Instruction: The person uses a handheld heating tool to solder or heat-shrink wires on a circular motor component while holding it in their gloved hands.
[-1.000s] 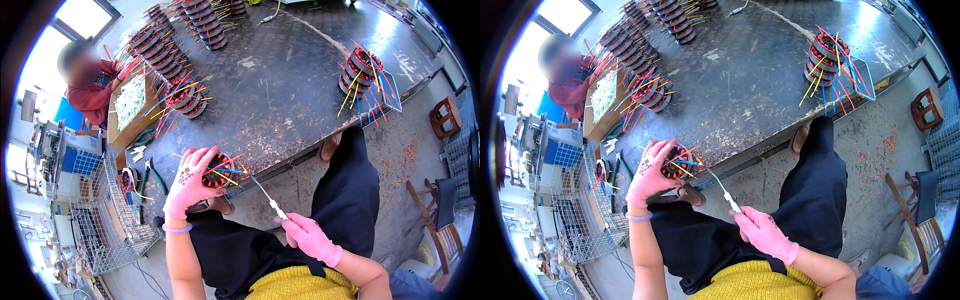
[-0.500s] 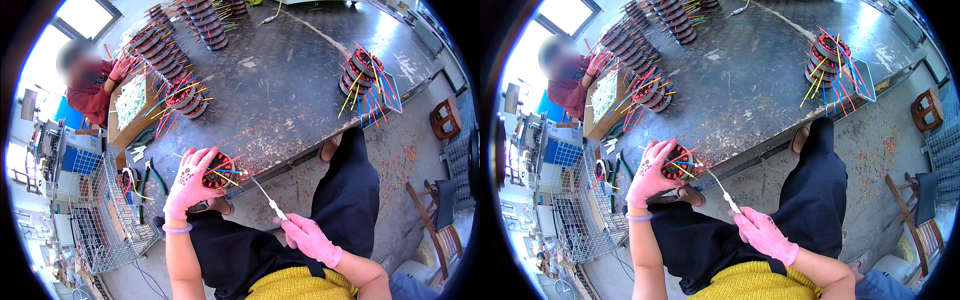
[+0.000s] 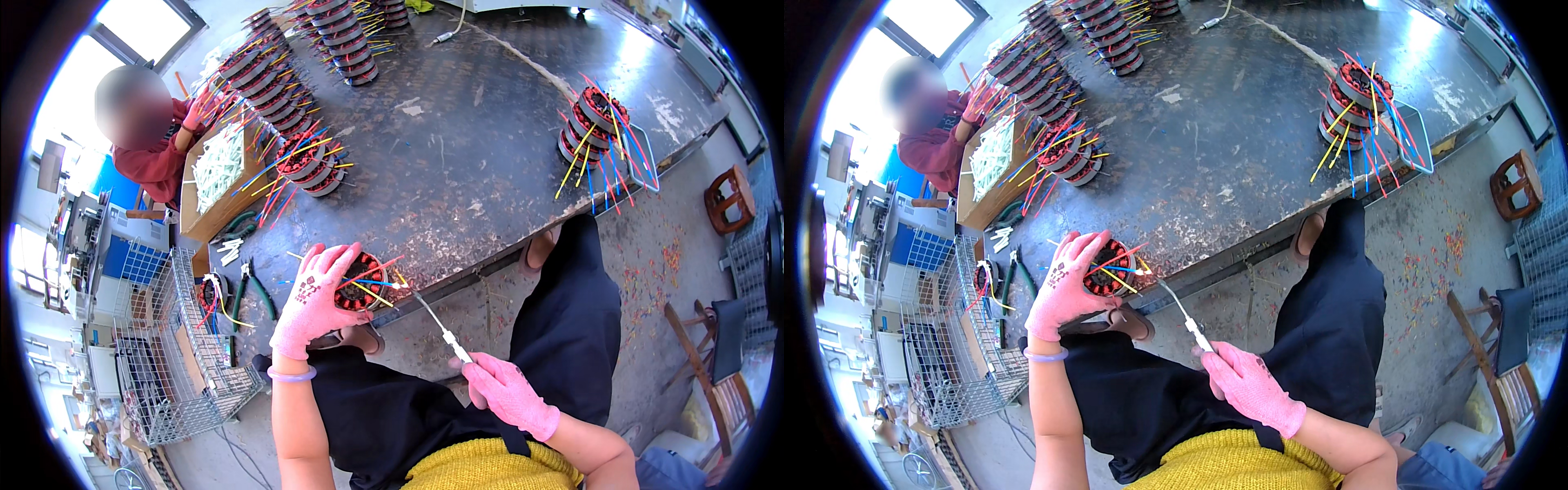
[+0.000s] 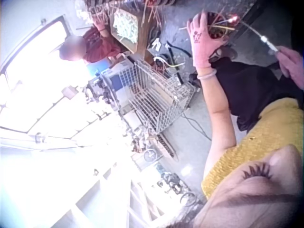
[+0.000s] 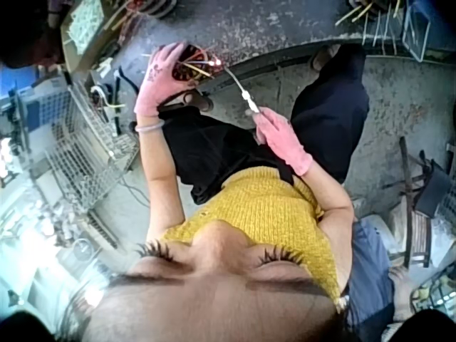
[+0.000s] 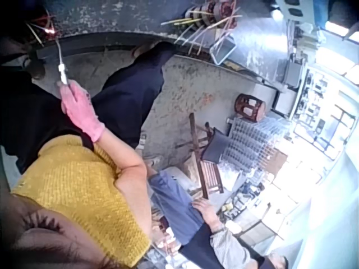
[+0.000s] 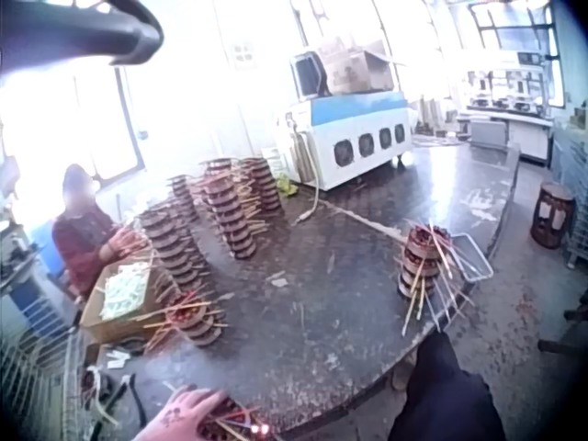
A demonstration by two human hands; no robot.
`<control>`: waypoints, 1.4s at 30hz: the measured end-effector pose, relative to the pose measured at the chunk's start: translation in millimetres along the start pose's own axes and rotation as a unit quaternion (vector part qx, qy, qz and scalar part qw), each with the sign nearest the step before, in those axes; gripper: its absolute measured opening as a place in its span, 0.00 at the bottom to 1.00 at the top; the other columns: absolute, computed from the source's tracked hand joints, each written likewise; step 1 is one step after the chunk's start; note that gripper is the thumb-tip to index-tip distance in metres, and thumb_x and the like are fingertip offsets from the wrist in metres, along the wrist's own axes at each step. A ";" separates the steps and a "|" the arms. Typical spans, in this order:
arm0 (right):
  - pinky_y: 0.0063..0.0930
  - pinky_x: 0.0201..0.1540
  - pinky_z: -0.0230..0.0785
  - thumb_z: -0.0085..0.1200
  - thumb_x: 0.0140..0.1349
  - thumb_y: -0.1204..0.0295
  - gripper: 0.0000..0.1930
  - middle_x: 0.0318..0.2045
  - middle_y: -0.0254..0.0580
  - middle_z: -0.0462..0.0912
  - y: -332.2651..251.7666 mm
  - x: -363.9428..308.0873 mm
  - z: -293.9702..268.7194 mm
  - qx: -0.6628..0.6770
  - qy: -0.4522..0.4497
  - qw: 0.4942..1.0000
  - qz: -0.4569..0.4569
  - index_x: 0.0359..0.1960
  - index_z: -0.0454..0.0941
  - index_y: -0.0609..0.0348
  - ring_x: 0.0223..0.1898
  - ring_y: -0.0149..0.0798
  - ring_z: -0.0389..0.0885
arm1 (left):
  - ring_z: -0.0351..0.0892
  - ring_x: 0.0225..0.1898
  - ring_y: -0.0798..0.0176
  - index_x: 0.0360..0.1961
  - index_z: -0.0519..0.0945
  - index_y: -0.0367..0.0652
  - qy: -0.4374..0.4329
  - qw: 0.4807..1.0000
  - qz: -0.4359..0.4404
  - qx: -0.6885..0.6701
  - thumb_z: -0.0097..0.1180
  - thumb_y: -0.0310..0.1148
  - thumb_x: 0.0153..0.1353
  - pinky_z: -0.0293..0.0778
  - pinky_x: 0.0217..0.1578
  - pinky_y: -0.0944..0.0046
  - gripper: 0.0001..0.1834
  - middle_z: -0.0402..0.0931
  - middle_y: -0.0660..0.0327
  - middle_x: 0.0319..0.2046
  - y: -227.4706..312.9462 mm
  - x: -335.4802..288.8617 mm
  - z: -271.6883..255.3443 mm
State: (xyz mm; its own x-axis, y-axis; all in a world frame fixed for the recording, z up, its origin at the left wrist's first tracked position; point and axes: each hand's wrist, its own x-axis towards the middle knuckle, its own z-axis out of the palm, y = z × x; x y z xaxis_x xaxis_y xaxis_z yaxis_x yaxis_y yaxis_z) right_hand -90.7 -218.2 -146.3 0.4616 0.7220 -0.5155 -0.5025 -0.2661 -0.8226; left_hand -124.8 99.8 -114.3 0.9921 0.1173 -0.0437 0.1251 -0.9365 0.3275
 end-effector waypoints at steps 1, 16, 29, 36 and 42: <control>0.23 0.28 0.63 0.42 0.75 0.66 0.17 0.19 0.32 0.70 0.7 0.1 -0.8 0.000 0.002 1.000 0.000 0.55 0.76 0.65 0.21 0.24 0.68 | 0.57 0.70 0.38 0.68 0.67 0.46 0.002 1.000 0.001 -0.001 0.79 0.39 0.30 0.52 0.71 0.44 0.57 0.67 0.53 0.64 0.2 0.4 0.5; 0.17 0.19 0.45 0.45 0.74 0.62 0.13 0.17 0.22 0.65 13.6 1.7 -0.4 0.065 0.059 0.994 -0.058 0.40 0.79 0.55 0.16 0.18 0.56 | 0.61 0.68 0.49 0.69 0.66 0.48 0.036 0.994 0.106 0.010 0.76 0.47 0.34 0.43 0.74 0.42 0.56 0.68 0.55 0.62 -14.9 -3.0 0.1; 0.16 0.19 0.45 0.44 0.74 0.64 0.16 0.17 0.21 0.65 14.8 -0.8 -3.7 0.030 0.041 0.997 -0.061 0.51 0.80 0.59 0.17 0.18 0.57 | 0.65 0.64 0.49 0.69 0.67 0.50 0.077 0.992 0.094 0.028 0.77 0.49 0.28 0.44 0.74 0.42 0.60 0.71 0.54 0.55 -19.5 -9.6 6.4; 0.16 0.19 0.45 0.44 0.75 0.64 0.16 0.17 0.22 0.65 6.0 -3.2 -2.3 0.020 0.036 0.997 -0.059 0.52 0.80 0.60 0.16 0.18 0.57 | 0.65 0.66 0.51 0.68 0.67 0.47 0.082 0.992 0.093 0.031 0.77 0.50 0.29 0.44 0.74 0.43 0.59 0.72 0.56 0.59 -22.1 -8.5 5.1; 0.16 0.19 0.45 0.43 0.75 0.63 0.17 0.17 0.22 0.65 3.8 -4.7 -2.9 0.028 0.034 0.997 -0.056 0.53 0.79 0.60 0.16 0.18 0.57 | 0.64 0.66 0.50 0.67 0.68 0.46 0.087 0.991 0.096 0.033 0.77 0.50 0.29 0.45 0.74 0.43 0.58 0.72 0.55 0.59 -22.3 -8.0 4.0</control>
State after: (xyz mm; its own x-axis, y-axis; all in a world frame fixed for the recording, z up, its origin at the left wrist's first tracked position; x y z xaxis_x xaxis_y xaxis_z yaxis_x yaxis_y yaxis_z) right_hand -92.7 -224.5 -147.7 0.5654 0.6994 -0.4372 -0.4840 -0.1478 -0.8625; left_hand -135.6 118.4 -125.0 0.9838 -0.0162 0.1787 -0.0617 -0.9658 0.2519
